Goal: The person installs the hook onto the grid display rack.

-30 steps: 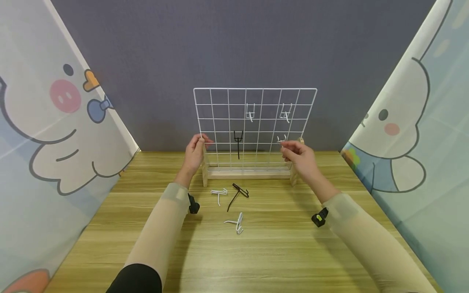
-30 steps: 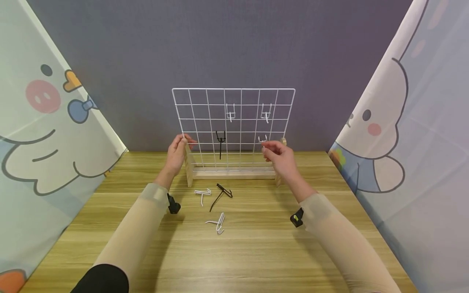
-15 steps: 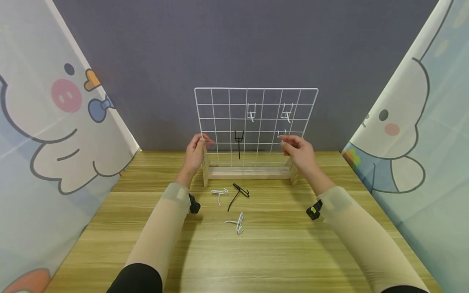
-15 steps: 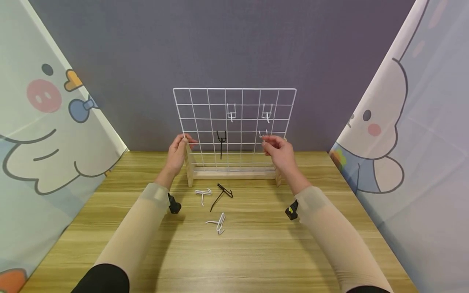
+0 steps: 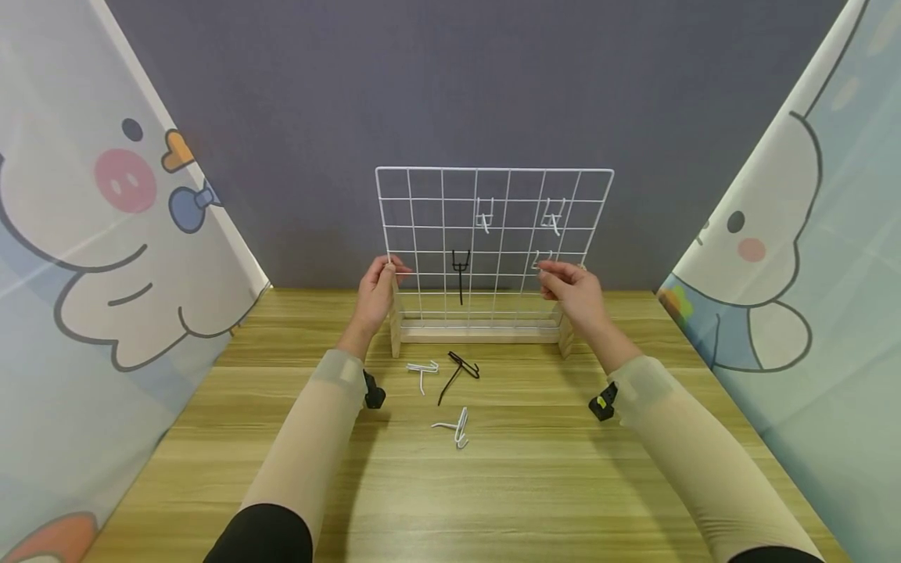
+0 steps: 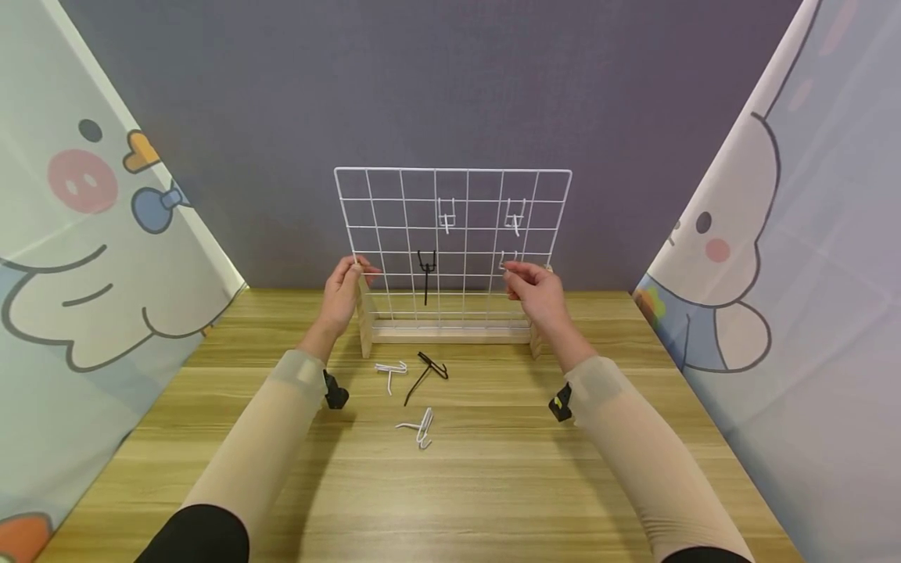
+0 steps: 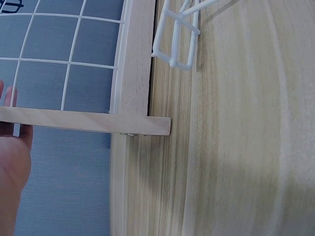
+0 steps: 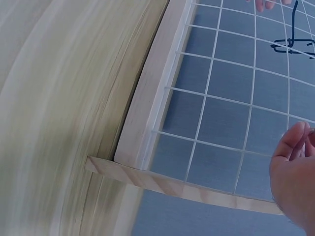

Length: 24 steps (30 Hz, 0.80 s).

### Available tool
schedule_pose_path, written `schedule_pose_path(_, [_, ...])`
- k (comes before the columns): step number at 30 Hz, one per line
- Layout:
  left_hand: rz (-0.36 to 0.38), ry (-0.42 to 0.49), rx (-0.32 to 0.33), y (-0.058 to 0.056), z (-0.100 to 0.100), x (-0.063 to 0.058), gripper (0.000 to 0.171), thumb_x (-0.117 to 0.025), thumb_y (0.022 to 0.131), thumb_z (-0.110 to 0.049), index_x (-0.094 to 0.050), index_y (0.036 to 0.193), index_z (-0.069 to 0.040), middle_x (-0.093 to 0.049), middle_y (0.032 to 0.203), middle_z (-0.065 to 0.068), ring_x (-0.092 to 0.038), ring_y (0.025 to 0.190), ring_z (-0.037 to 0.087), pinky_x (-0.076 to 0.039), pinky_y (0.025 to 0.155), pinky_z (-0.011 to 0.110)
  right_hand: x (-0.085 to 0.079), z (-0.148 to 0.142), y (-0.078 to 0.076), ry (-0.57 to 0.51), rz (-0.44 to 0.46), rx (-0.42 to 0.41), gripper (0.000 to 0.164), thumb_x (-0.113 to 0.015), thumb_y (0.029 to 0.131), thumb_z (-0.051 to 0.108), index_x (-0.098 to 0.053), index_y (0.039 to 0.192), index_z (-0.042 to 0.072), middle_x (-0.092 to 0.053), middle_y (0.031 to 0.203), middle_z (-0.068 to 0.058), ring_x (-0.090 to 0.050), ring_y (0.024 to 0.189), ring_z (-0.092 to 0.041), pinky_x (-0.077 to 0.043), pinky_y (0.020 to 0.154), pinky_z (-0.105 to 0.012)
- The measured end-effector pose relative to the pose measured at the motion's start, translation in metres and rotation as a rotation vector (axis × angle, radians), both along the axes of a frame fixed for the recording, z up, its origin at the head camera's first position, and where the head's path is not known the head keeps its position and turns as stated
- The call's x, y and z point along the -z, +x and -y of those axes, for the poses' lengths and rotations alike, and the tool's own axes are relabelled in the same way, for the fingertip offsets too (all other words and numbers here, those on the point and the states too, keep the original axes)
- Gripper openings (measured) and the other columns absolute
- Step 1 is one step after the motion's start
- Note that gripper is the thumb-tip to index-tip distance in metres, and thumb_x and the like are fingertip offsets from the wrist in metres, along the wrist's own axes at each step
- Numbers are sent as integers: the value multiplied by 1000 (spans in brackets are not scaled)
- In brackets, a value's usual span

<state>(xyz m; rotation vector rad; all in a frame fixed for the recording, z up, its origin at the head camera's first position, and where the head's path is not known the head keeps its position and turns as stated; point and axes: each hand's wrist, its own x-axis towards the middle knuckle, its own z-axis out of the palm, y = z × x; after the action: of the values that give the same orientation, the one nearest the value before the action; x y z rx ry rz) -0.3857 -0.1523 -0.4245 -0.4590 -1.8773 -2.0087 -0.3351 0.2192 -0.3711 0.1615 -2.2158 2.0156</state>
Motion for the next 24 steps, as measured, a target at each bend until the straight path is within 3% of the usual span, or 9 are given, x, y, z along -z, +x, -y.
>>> schedule_pose_path(9, [-7,-8,10,1,1,-1,31,-40,118,-12,-53,129,14,-72,106,-10,-72,106,4,-45,123,66,1,-2,0,13,6,-30,46,-68,110,16,-59,148,-7,-71,95,11,-69,82,-7,-62,74,-17])
schedule_pose_path(16, [3,-2,16,2,1,-2,30,-41,118,-12,-55,128,12,-72,111,-2,-72,113,16,-48,125,56,6,-4,3,10,-28,-23,44,-65,111,18,-60,149,-4,-72,99,9,-71,80,-7,-63,73,-18])
schedule_pose_path(24, [-1,8,14,2,1,-2,30,-41,118,-11,-55,128,13,-71,111,-1,-71,109,11,-47,125,59,12,-10,9,-2,-26,-38,50,-63,112,19,-52,153,-8,-76,98,11,-71,78,-4,-64,73,-18])
